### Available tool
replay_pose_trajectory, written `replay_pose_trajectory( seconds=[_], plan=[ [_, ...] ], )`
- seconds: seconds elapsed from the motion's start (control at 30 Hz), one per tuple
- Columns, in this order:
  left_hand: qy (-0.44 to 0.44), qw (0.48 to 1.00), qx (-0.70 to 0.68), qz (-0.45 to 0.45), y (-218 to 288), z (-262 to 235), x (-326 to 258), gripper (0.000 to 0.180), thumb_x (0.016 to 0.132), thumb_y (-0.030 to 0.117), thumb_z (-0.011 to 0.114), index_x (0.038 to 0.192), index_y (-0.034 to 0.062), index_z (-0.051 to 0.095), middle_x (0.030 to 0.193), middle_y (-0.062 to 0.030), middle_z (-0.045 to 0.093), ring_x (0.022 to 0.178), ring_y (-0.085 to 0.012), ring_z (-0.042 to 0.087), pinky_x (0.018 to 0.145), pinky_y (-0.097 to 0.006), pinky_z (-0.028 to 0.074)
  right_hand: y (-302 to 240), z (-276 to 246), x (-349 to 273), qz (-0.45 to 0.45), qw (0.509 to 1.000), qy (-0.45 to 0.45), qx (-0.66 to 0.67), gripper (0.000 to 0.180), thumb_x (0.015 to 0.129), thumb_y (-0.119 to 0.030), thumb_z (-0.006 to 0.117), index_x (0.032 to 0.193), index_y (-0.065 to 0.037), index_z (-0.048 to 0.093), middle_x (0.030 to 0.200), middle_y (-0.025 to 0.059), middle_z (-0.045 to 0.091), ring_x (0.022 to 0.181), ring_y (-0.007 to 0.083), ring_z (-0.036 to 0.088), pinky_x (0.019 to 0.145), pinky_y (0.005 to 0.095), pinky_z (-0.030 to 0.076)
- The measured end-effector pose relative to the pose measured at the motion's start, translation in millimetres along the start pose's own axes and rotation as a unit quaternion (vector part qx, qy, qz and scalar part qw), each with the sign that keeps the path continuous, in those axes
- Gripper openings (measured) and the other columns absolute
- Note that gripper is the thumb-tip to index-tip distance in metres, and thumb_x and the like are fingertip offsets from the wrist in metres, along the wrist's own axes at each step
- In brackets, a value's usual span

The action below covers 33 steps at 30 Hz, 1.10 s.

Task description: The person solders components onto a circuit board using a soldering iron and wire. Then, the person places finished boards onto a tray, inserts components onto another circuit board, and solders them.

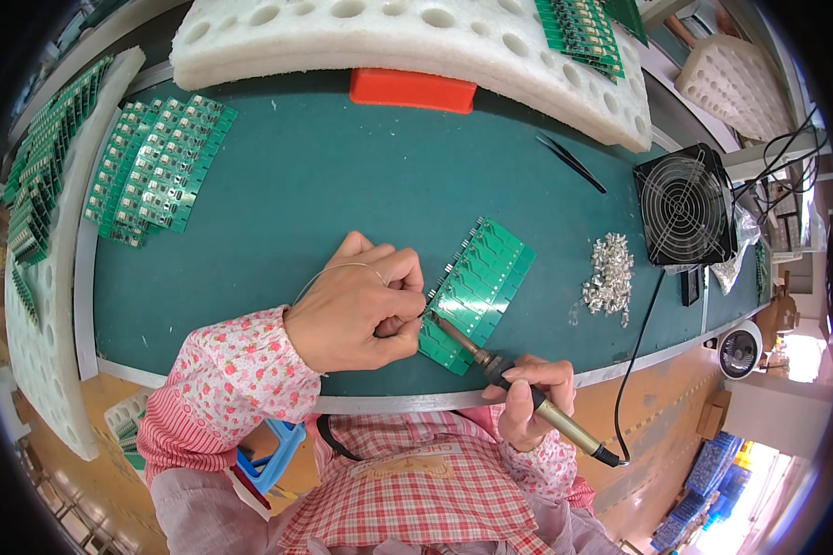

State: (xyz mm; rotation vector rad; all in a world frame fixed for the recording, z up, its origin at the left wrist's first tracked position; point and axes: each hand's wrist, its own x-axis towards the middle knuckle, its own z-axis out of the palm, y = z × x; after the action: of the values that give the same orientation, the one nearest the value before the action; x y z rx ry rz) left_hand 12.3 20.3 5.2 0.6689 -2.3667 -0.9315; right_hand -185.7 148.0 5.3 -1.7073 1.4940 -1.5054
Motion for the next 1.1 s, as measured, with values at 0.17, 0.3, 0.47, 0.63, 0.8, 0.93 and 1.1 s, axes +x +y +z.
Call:
replay_pose_trajectory(
  seconds=[0.17,0.3,0.47,0.63,0.8,0.93,1.1],
  plan=[
    [0.010,1.000,-0.012,-0.009,0,0,0,0.021,0.061,0.006,0.065,0.055,0.0082,0.046,0.072,0.0016,0.045,0.062,-0.0130,0.047,0.070,-0.032,0.031,0,0,-3,0.003,1.000,0.029,0.006,0.018,0.090,-0.016,0.050,0.083,0.001,0.047,0.050,0.0044,0.052,0.036,0.0101,0.051,0.039,0.0202,0.036],
    [0.001,1.000,-0.010,-0.009,0,0,0,0.019,0.061,0.006,0.066,0.056,0.0083,0.047,0.072,0.0016,0.045,0.062,-0.0128,0.047,0.070,-0.032,0.031,0,0,-2,0.008,1.000,0.016,0.015,0.016,0.089,-0.014,0.050,0.084,0.001,0.047,0.052,0.0048,0.053,0.037,0.0103,0.052,0.039,0.0204,0.038],
    [-0.010,1.000,0.012,0.000,0,1,1,0.018,0.063,0.009,0.066,0.057,0.0086,0.050,0.073,0.0017,0.045,0.063,-0.0128,0.046,0.070,-0.032,0.031,2,0,-1,-0.007,1.000,-0.002,0.002,0.013,0.087,-0.011,0.049,0.084,0.002,0.047,0.053,0.0047,0.053,0.038,0.0113,0.054,0.041,0.0208,0.039],
    [-0.012,1.000,0.011,0.004,0,0,2,0.017,0.063,0.009,0.066,0.057,0.0086,0.050,0.073,0.0018,0.045,0.063,-0.0131,0.045,0.070,-0.032,0.031,0,-1,2,-0.019,1.000,-0.016,0.002,0.007,0.085,-0.006,0.047,0.085,0.001,0.048,0.052,0.0061,0.055,0.039,0.0117,0.054,0.042,0.0220,0.041],
    [-0.006,1.000,0.016,0.007,-1,2,1,0.018,0.063,0.009,0.066,0.057,0.0086,0.050,0.073,0.0018,0.045,0.063,-0.0132,0.045,0.070,-0.032,0.031,0,-2,2,-0.025,0.999,-0.028,-0.002,0.006,0.082,-0.002,0.045,0.086,0.001,0.048,0.051,0.0072,0.056,0.040,0.0114,0.054,0.043,0.0222,0.041],
    [-0.001,1.000,0.013,-0.005,0,1,0,0.018,0.064,0.009,0.067,0.058,0.0086,0.050,0.073,0.0008,0.046,0.064,-0.0140,0.046,0.069,-0.033,0.031,4,-2,-1,-0.056,0.998,-0.011,-0.021,0.009,0.084,-0.007,0.047,0.087,0.002,0.047,0.049,0.0077,0.053,0.039,0.0113,0.051,0.042,0.0227,0.040],
    [0.033,0.999,0.032,-0.010,5,-5,-3,0.015,0.066,0.010,0.066,0.064,0.0084,0.051,0.074,-0.0016,0.048,0.066,-0.0168,0.049,0.069,-0.034,0.033,14,-4,-16,-0.063,0.981,0.150,0.102,0.012,0.079,-0.004,0.061,0.087,0.000,0.054,0.053,0.0049,0.058,0.042,0.0165,0.051,0.043,0.0286,0.043]
  ],
)
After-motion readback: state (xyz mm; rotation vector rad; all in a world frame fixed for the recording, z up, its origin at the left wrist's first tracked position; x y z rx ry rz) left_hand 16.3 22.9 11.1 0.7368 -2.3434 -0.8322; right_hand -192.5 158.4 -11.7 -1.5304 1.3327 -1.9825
